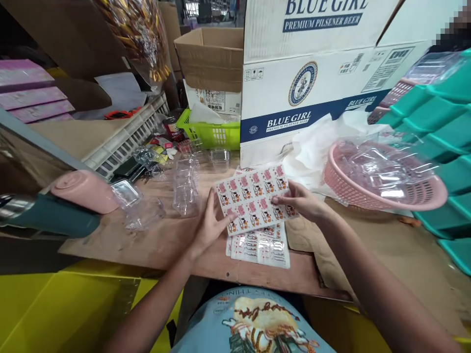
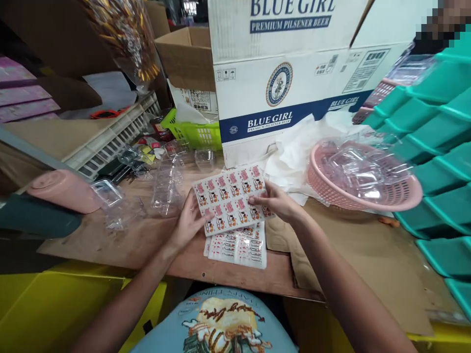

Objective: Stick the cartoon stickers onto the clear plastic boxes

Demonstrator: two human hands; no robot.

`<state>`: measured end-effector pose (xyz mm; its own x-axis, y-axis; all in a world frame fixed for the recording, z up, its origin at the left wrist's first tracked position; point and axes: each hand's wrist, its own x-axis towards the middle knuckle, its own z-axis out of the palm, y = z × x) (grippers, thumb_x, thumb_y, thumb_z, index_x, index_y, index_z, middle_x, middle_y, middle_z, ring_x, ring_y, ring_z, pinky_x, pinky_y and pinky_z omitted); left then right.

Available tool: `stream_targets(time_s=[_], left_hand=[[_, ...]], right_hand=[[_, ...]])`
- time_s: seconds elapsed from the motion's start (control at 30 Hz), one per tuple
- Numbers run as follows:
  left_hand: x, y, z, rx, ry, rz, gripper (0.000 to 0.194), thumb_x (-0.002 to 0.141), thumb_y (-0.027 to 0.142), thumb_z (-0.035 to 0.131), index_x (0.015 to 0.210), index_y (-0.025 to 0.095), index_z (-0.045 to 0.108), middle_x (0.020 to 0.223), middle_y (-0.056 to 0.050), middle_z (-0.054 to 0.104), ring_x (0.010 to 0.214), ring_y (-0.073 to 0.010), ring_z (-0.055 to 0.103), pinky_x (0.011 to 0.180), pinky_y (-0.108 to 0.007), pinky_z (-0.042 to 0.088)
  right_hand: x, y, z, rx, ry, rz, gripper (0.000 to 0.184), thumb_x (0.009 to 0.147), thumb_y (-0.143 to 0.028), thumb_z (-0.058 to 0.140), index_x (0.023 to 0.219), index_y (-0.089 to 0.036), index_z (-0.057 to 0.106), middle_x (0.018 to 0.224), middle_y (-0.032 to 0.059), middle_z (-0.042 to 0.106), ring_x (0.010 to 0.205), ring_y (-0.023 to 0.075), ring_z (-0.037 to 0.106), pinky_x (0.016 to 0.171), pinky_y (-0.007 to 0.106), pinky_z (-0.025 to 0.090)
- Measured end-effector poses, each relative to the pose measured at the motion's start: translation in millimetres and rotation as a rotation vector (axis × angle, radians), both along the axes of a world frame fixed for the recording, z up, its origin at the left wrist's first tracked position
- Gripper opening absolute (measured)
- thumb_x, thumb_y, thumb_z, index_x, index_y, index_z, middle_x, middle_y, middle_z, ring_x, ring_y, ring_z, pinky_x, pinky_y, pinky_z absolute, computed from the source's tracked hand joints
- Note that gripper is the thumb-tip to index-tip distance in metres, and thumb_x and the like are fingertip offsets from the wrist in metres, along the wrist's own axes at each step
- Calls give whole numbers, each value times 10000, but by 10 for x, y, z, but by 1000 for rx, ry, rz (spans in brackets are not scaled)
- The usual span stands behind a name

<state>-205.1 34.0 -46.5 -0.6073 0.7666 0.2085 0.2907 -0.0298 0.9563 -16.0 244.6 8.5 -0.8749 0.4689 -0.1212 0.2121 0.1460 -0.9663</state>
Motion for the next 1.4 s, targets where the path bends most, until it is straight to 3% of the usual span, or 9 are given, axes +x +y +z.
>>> stream_targets(time_s=[0.13, 0.3, 0.4, 0.53, 0.63, 0.73, 0.9, 1.1, 1.4], left_hand=[[176, 292, 99, 25, -523, -160, 447, 714, 374, 807, 1058, 123, 670, 1057, -125, 752, 945, -243, 716, 877, -384, 575], [374, 386, 366, -81, -304, -365, 275, 729, 314, 801, 924, 127, 752, 914, -74, 763, 852, -205, 704, 810, -321, 568], [373, 417, 603, -66, -263, -420, 277, 742, 279, 789, 983, 148, 753, 922, -53, 757, 853, -189, 701, 794, -308, 574], [279, 399, 729, -118, -408, -397, 215, 682, 237, 831, 864, 145, 763, 831, -32, 754, 726, -132, 681, 711, -245, 562], [273, 358, 634, -122, -530, -325, 196, 684, 246, 829, 844, 153, 766, 807, -19, 751, 689, -106, 659, 684, -212, 539], [326, 333, 481, -100, -597, -233, 222, 666, 271, 842, 835, 155, 757, 798, -11, 741, 691, -110, 649, 693, -216, 531], [396, 317, 342, -48, -479, -242, 194, 749, 305, 784, 884, 169, 755, 862, -20, 694, 812, -145, 631, 770, -238, 510], [403, 282, 354, -30, -226, -331, 147, 863, 287, 679, 916, 177, 761, 863, -29, 607, 873, -153, 562, 831, -241, 456], [446, 248, 121, -54, -521, -285, 216, 808, 290, 734, 997, 187, 729, 927, -32, 691, 848, -162, 626, 806, -274, 498]], right_hand=[[381, -58, -16, 215, -28, -76, 639, 806, -375, 719, 1362, -144, 504, 1258, 208, 657, 1083, 330, 677, 878, 527, 569], [303, -285, 275, 913, -20, -87, 745, 796, -470, 743, 1442, -206, 481, 1433, 180, 533, 1374, 376, 419, 1087, 667, 319], [209, -315, 413, 649, 31, 1, 328, 901, -467, 626, 1026, -177, 716, 920, 96, 738, 883, 246, 675, 782, 439, 546], [222, -240, 332, 208, 91, -161, 397, 877, -497, 647, 672, -164, 581, 534, -44, 524, 449, 74, 448, 411, 203, 312], [228, -257, 191, 270, 58, -223, 397, 869, -487, 653, 641, -179, 549, 517, -54, 464, 448, 79, 399, 413, 218, 295], [169, -391, 105, 697, 167, -358, 209, 898, -379, 637, 851, -177, 661, 805, 56, 644, 734, 179, 580, 644, 314, 490], [-7, -644, 43, 1046, 286, -169, 147, 957, -249, 575, 926, -171, 695, 864, 84, 662, 825, 210, 567, 741, 345, 501], [-116, -718, -59, 954, 288, -163, 204, 968, -235, 560, 869, -149, 716, 808, 91, 676, 743, 183, 583, 678, 308, 489], [-72, -431, -138, 318, 223, -422, 222, 857, -337, 664, 702, -179, 646, 644, 8, 631, 587, 131, 544, 561, 261, 436]])
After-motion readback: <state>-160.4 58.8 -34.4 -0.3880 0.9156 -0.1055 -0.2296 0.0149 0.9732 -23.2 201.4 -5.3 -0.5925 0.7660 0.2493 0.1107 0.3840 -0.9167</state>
